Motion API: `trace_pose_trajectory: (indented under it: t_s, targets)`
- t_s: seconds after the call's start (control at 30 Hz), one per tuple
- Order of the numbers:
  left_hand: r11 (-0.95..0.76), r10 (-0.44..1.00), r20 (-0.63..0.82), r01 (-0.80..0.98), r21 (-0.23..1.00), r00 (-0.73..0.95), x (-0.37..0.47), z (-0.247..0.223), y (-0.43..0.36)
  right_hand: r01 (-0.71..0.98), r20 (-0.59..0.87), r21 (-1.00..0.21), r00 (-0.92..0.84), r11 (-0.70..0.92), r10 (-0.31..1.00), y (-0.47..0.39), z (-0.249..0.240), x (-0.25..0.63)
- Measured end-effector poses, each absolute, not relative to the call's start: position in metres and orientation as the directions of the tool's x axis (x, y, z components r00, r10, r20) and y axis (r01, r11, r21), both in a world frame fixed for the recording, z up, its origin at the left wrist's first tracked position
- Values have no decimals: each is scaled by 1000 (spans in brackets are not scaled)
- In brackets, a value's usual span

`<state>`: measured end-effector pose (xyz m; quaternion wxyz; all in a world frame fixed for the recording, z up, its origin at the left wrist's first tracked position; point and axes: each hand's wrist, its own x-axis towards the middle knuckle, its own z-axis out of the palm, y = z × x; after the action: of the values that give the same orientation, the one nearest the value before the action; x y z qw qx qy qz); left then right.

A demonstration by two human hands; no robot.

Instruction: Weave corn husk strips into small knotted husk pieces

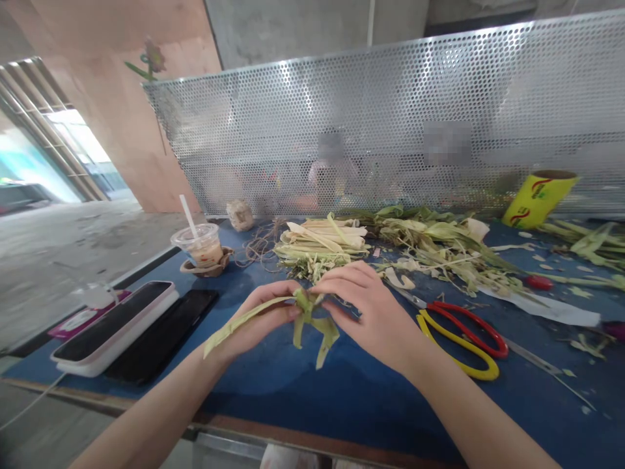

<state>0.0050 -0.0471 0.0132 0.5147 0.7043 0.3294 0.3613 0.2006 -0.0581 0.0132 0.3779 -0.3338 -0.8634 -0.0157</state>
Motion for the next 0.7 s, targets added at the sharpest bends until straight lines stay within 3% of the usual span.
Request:
trace_pose_trajectory:
  t_s: [0.2,0.37,0.5,0.57,0.7]
  targets:
    - [-99,779,83,-9,995,621,10,9,-49,664,728,44,-533,747,431,-57,9,202]
    - [67,742,13,-93,993,670,12,7,-49,736,817,113,-451,667,359,-55,7,204]
    - [79,763,-28,-51,996,646,9,10,-48,770,863,78,-369,633,344,-54,5,205]
    - [114,757,-53,-52,992,651,8,10,-47,764,849,14,-350,645,395,-56,4,205]
    - [153,769,-59,-94,984,636,6,8,-44,632,639,-349,-380,692,669,-64,11,205]
